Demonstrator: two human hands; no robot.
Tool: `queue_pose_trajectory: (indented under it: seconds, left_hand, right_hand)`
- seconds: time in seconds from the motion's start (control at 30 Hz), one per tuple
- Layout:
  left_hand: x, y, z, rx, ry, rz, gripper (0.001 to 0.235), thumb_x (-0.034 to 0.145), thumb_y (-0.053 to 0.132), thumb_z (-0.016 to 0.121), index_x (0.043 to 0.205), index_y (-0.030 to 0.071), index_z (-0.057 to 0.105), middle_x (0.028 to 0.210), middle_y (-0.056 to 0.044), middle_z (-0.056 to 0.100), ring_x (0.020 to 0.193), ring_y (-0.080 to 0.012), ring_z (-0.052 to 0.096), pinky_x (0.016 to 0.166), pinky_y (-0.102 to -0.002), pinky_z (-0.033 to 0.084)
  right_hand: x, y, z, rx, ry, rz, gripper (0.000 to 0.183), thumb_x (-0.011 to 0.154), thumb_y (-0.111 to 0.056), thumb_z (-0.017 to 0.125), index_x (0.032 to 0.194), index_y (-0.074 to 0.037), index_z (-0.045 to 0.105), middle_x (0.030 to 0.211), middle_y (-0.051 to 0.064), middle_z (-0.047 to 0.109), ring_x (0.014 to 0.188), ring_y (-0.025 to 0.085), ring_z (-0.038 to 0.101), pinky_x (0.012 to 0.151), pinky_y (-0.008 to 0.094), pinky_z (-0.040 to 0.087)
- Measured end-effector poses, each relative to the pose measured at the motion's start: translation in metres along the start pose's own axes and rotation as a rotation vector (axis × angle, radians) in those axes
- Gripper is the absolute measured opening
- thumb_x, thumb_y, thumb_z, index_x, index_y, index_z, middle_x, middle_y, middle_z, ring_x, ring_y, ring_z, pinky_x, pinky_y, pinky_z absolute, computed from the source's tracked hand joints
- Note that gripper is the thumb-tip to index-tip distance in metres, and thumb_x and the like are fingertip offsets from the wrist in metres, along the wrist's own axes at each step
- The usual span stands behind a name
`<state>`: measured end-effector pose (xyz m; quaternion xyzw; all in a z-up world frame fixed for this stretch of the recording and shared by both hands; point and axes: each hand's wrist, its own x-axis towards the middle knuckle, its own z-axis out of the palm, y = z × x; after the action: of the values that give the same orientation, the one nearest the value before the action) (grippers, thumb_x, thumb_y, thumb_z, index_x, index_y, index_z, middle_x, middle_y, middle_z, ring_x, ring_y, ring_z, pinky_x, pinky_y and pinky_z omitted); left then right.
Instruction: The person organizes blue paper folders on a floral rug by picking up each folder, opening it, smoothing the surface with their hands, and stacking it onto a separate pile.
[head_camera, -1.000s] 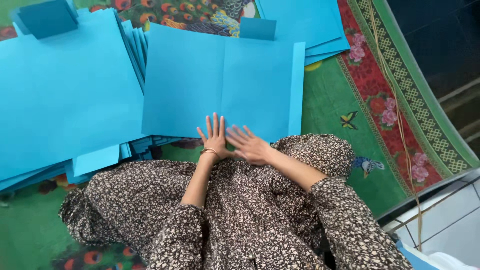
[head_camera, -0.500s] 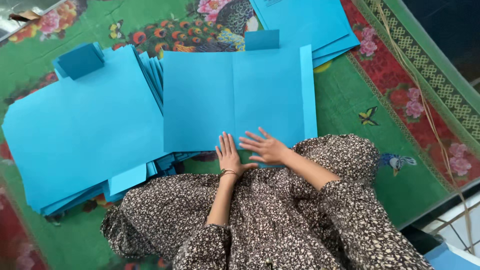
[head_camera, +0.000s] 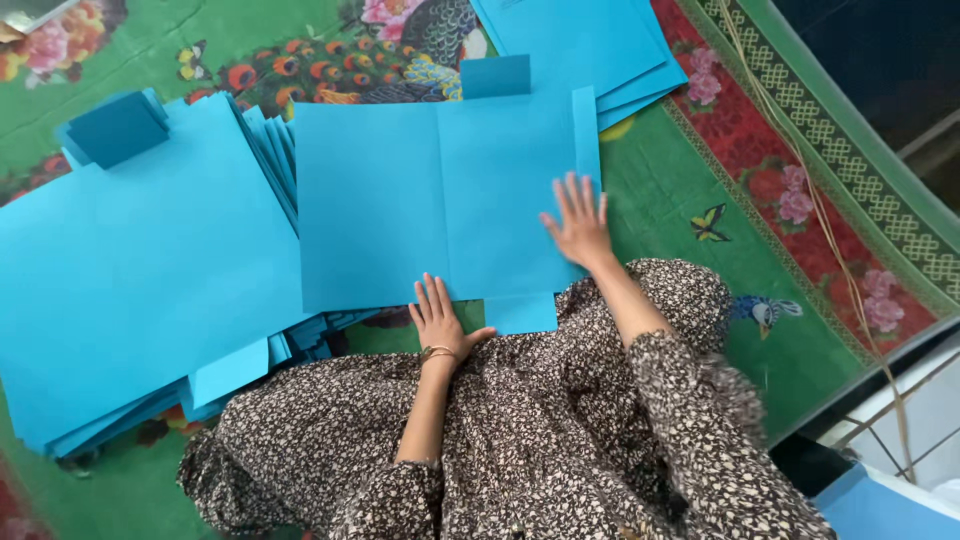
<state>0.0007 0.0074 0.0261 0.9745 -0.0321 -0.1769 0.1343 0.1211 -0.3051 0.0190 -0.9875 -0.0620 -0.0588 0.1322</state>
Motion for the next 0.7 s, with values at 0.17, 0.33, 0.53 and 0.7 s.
queue_pose_trajectory:
  seconds: [0.17,0.33,0.53,0.7]
  left_hand:
    - [-0.003,-0.004,0.008,-0.003,0.001,0.01,0.157,0.054,0.089,0.074,0.164,0.005,-0.002,0.172,-0.018,-0.01,0.158,-0.0396,-0.011,0.127,-0.059,0.001]
    - [-0.005,0.011,-0.008,0.031,-0.056,-0.026,0.151,0.062,0.088,0.071,0.164,0.004,-0.003,0.172,-0.018,-0.014,0.158,-0.0386,-0.013,0.125,-0.065,0.001]
    - [0.022,0.037,-0.025,0.082,-0.2,0.163,0.122,0.083,0.093,0.035,0.164,0.007,0.005,0.173,-0.014,-0.005,0.16,-0.0285,-0.008,0.126,-0.056,-0.008]
    - [0.11,0.026,-0.033,0.099,-0.044,0.266,0.099,0.097,0.082,0.023,0.166,0.011,0.012,0.174,-0.008,0.005,0.161,-0.0286,0.002,0.128,-0.062,0.004]
  right_hand:
    - [-0.017,-0.01,0.001,-0.051,0.107,0.008,0.083,0.106,-0.058,0.047,0.16,0.003,0.03,0.164,0.034,0.019,0.151,0.055,0.019,0.115,0.071,0.03]
    - [-0.037,-0.034,-0.007,-0.042,-0.27,-0.356,0.1,0.094,-0.08,0.039,0.164,-0.012,0.021,0.173,0.014,0.008,0.158,0.04,0.005,0.125,0.058,0.016]
    - [-0.004,-0.022,0.007,0.053,-0.129,0.113,0.09,0.101,-0.064,0.046,0.163,-0.003,0.023,0.171,0.022,0.015,0.155,0.047,0.014,0.124,0.064,0.022]
    - [-0.004,-0.032,-0.009,0.03,-0.214,0.124,0.092,0.1,-0.065,0.047,0.163,-0.003,0.022,0.171,0.025,0.01,0.156,0.047,0.008,0.125,0.063,0.016]
